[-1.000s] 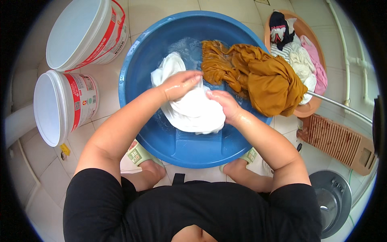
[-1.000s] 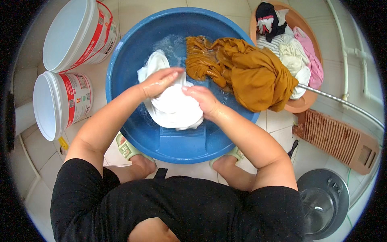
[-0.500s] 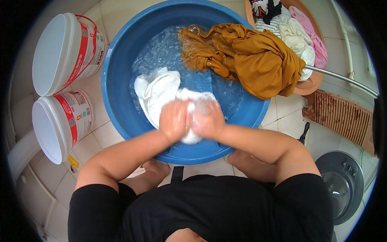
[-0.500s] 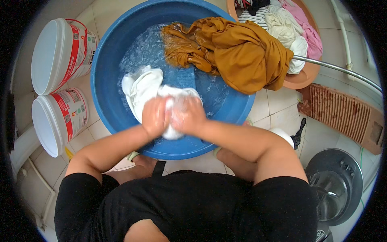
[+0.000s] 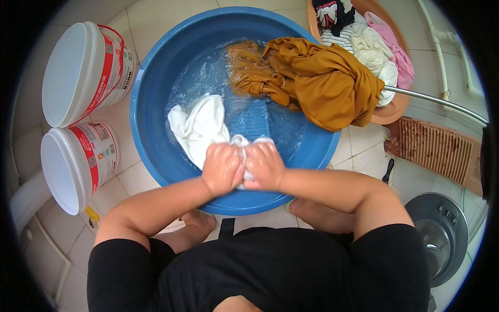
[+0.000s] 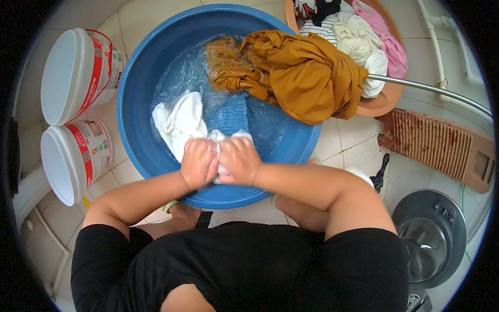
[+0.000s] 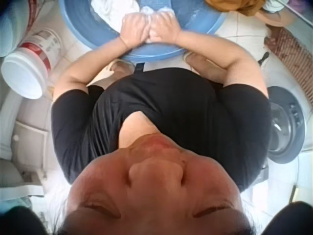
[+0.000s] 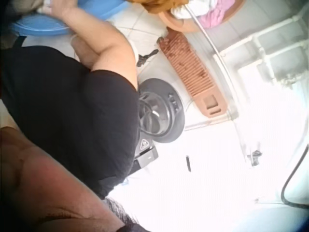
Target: The person hand washes clothes in a blue basin filled with water. They scrub a white cloth, a mustard-colored shirt, and a dark patterned garment against a washboard, then wring them out and place them into a white bucket.
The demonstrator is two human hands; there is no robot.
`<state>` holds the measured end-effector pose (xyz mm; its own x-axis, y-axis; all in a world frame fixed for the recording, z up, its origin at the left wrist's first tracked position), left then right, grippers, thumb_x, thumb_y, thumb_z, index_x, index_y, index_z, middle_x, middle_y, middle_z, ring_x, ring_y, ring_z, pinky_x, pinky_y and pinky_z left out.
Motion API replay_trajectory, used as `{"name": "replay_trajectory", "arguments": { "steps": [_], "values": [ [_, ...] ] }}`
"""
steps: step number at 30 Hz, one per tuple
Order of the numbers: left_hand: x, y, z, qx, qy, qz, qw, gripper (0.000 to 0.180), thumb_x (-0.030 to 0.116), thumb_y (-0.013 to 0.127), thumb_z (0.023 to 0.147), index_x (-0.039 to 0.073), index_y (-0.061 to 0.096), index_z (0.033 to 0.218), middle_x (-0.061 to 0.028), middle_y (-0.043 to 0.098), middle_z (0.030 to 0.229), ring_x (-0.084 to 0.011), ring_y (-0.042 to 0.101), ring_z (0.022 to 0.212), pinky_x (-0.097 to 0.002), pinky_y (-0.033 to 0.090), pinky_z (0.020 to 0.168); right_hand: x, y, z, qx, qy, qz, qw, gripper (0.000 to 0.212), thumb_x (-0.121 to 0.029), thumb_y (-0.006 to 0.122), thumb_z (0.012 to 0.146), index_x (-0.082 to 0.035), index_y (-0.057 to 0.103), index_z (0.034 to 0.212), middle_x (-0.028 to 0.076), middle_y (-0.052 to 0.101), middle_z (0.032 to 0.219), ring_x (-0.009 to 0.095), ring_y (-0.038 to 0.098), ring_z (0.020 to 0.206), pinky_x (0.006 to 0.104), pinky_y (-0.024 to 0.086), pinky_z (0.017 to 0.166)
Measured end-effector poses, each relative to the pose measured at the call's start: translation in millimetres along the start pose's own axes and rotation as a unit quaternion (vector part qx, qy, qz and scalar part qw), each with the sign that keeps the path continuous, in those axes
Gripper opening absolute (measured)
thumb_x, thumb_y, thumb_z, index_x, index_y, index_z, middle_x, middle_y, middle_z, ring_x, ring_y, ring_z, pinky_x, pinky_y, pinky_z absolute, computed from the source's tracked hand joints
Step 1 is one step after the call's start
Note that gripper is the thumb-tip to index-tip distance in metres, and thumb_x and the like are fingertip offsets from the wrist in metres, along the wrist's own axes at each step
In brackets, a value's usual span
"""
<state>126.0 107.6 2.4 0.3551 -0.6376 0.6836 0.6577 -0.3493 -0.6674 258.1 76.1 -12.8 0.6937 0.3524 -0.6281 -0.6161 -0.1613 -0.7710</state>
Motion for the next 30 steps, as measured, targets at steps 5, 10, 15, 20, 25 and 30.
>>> {"name": "replay_trajectory", "arguments": {
  "steps": [5,10,15,20,25,30],
  "values": [
    [-73.5,7.3,47.3,0.008,-0.242,0.136,0.961,0.025,0.027,0.049,0.084,0.004,0.06,0.088,-0.0182,0.058,0.091,-0.0373,0.053,0.086,-0.0462,0.041,0.077,48.2,7.2,76.4,-0.087,0.228,-0.002,0.97,0.034,-0.034,0.059,0.07,-0.009,0.062,0.092,0.014,0.058,0.103,0.034,0.052,0.099,0.0508,0.033,0.092],
    [-48.0,-0.1,13.4,0.003,-0.233,-0.02,0.972,0.028,0.025,0.051,0.086,0.001,0.059,0.099,-0.0245,0.05,0.116,-0.0406,0.042,0.114,-0.0492,0.034,0.095,13.6,-12.4,38.1,-0.043,0.144,-0.014,0.989,0.045,-0.041,0.066,0.065,-0.01,0.06,0.097,0.019,0.035,0.136,0.04,0.028,0.128,0.0667,0.014,0.1],
    [8.9,-2.8,-16.5,-0.082,-0.114,0.025,0.99,0.018,0.019,0.054,0.076,0.008,0.058,0.09,-0.0151,0.053,0.102,-0.034,0.048,0.099,-0.0519,0.033,0.085,-15.0,-4.9,-16.8,-0.053,-0.045,-0.008,0.998,0.047,-0.041,0.071,0.053,-0.013,0.061,0.09,0.012,0.049,0.116,0.033,0.044,0.108,0.053,0.033,0.089],
    [-63.5,10.9,21.4,-0.049,-0.152,0.024,0.987,0.014,0.02,0.051,0.077,0.007,0.056,0.081,-0.0139,0.057,0.079,-0.0347,0.053,0.077,-0.0465,0.041,0.07,25.0,14.5,46.9,-0.036,0.021,-0.039,0.998,0.038,-0.04,0.068,0.057,-0.012,0.059,0.082,0.007,0.056,0.087,0.026,0.053,0.083,0.0392,0.041,0.071],
    [-115.3,7.0,46.6,-0.028,-0.276,-0.034,0.96,0.028,0.031,0.05,0.085,0.005,0.059,0.092,-0.0167,0.062,0.087,-0.0357,0.057,0.087,-0.0439,0.044,0.078,43.3,13.5,90.7,-0.095,0.192,-0.03,0.976,0.037,-0.039,0.063,0.066,-0.009,0.06,0.088,0.013,0.06,0.092,0.031,0.057,0.09,0.0418,0.045,0.076],
    [-146.0,-38.3,33.6,-0.037,-0.391,-0.048,0.918,0.051,0.045,0.045,0.088,0.004,0.054,0.115,-0.0227,0.058,0.108,-0.0376,0.053,0.106,-0.0426,0.04,0.091,77.2,0.8,126.3,-0.185,0.492,0.283,0.802,0.057,-0.04,0.061,0.081,0.006,0.052,0.115,0.019,0.062,0.101,0.025,0.064,0.084,0.0326,0.052,0.074]
  ]
}}
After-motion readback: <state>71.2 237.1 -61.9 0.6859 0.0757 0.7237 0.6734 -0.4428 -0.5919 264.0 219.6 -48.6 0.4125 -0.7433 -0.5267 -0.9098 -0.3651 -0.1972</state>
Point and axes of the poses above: each hand's wrist, its own z-axis towards the middle knuckle, its own y-axis out of the palm, x = y × z, the point moved 4 cm from there along z, towards the middle knuckle
